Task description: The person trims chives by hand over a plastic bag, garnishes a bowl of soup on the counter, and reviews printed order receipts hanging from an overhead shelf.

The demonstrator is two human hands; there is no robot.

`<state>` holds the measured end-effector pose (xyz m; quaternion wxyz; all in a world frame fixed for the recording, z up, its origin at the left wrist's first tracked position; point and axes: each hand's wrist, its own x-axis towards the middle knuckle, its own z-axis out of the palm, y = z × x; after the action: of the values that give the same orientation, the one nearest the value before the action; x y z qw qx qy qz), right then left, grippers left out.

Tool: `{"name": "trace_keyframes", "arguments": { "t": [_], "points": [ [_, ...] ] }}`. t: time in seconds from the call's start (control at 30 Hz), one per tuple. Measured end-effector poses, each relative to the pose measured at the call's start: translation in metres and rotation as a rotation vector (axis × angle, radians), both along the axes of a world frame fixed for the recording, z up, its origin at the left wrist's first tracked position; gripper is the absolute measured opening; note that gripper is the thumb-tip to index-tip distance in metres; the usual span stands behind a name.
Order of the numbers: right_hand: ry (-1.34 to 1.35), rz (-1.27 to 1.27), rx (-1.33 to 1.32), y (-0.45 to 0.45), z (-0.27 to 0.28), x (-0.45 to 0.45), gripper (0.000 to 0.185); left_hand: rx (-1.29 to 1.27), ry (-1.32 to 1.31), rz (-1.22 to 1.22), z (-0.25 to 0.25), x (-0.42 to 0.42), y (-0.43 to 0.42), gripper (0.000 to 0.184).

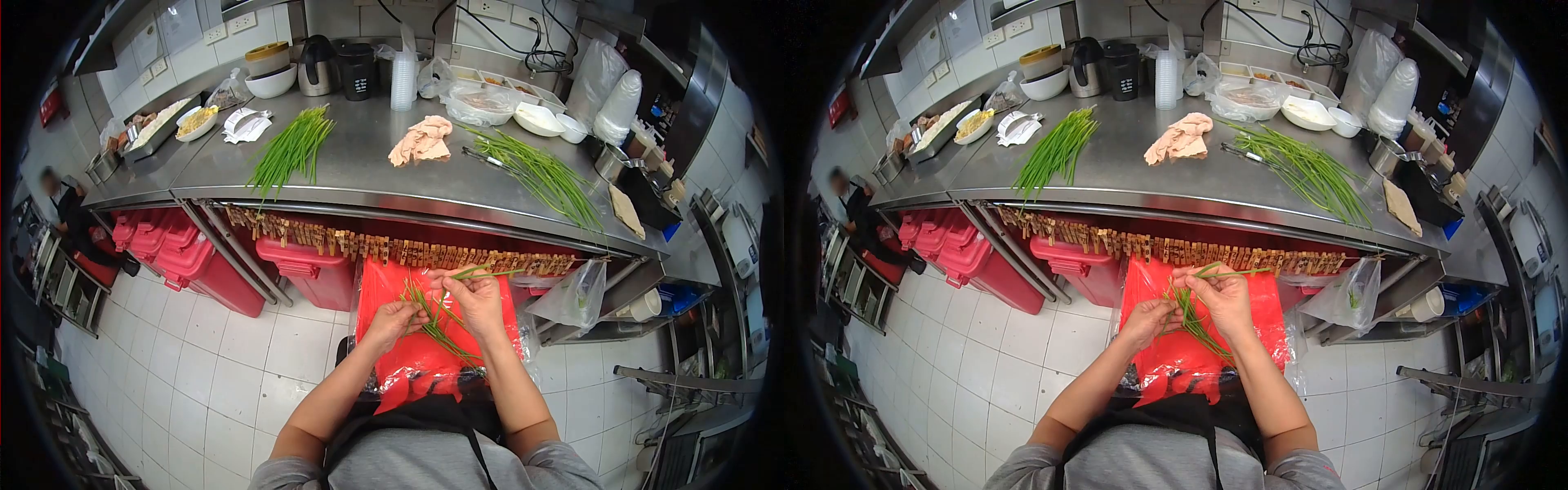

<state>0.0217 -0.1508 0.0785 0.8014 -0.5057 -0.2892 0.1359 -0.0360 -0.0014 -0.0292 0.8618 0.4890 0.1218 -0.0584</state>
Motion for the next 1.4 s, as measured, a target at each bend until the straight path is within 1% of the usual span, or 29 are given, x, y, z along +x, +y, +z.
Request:
{"name": "trace_keyframes", "arguments": {
  "t": [0.03, 0.07, 0.13, 0.17, 0.23, 0.27, 0.37, 0.47, 0.57, 0.67, 0.77, 0.87, 0.97, 1.0, 1.1, 1.17, 1.23, 1.3, 1.37, 1.4],
  "points": [
    [-0.018, 0.014, -0.01, -0.001, 0.003, 0.0, 0.005, 0.1, -0.015, -0.052, -0.006, -0.001, 0.004, 0.022],
    [0.059, 0.105, -0.094, -0.003, 0.003, 0.001, 0.006, 0.202, -0.029, -0.106, -0.012, 0.0, 0.007, 0.026],
    [0.224, 0.288, -0.264, -0.008, 0.001, 0.001, 0.009, 0.04, -0.152, -0.114, 0.002, -0.001, 0.005, 0.036],
    [0.25, 0.342, -0.31, -0.008, -0.005, 0.002, 0.011, -0.043, -0.212, -0.114, 0.01, -0.002, 0.005, 0.042],
    [0.292, 0.459, -0.404, -0.005, -0.028, 0.009, 0.015, -0.425, -0.373, -0.366, 0.027, -0.001, 0.01, 0.046],
    [0.318, 0.47, -0.468, -0.005, -0.037, 0.009, 0.019, -0.617, -0.452, -0.49, 0.033, -0.001, 0.012, 0.048],
    [0.387, 0.459, -0.527, -0.003, -0.049, 0.004, 0.018, -0.194, -0.425, -0.29, 0.043, -0.002, 0.008, 0.048],
    [0.474, 0.442, -0.525, -0.001, -0.052, -0.001, 0.018, -0.228, -0.409, -0.245, 0.024, 0.003, 0.013, 0.041],
    [0.461, 0.467, -0.479, 0.0, -0.059, -0.001, 0.018, -0.23, -0.386, -0.21, 0.012, 0.005, 0.014, 0.035],
    [0.355, 0.471, -0.563, 0.0, -0.061, 0.0, 0.02, -0.198, -0.304, -0.164, 0.017, 0.001, 0.013, 0.034],
    [0.397, 0.493, -0.612, -0.002, -0.056, -0.002, 0.025, -0.162, -0.326, -0.127, 0.02, 0.001, 0.013, 0.033],
    [0.396, 0.578, -0.674, -0.006, -0.062, 0.002, 0.029, -0.195, -0.278, -0.047, 0.027, -0.001, 0.01, 0.027],
    [0.248, 0.553, -0.806, -0.009, -0.048, 0.002, 0.031, -0.287, -0.358, -0.087, 0.021, 0.007, 0.025, 0.023],
    [0.175, 0.501, -0.822, -0.011, -0.047, 0.008, 0.025, -0.177, -0.312, -0.025, 0.049, 0.005, 0.025, 0.021],
    [-0.19, 0.169, -0.545, -0.014, -0.024, 0.027, 0.018, 0.178, -0.369, 0.04, 0.117, 0.02, 0.064, 0.021],
    [-0.293, -0.09, -0.378, -0.014, 0.029, 0.033, 0.011, 0.402, -0.383, 0.115, 0.174, 0.034, 0.092, 0.02],
    [-0.504, -0.344, -0.353, -0.011, 0.053, 0.059, 0.011, 0.768, -0.399, 0.251, 0.226, 0.054, 0.12, 0.021],
    [-0.625, -0.514, -0.384, -0.002, 0.068, 0.086, 0.008, 1.079, -0.368, 0.368, 0.247, 0.102, 0.174, 0.025],
    [-0.832, -0.677, -0.464, 0.01, 0.068, 0.116, 0.005, 1.873, -0.261, 0.508, 0.262, 0.143, 0.227, 0.033],
    [-0.932, -0.758, -0.507, 0.014, 0.065, 0.125, 0.004, 1.764, -0.035, 0.355, 0.278, 0.151, 0.239, 0.038]
  ]
}}
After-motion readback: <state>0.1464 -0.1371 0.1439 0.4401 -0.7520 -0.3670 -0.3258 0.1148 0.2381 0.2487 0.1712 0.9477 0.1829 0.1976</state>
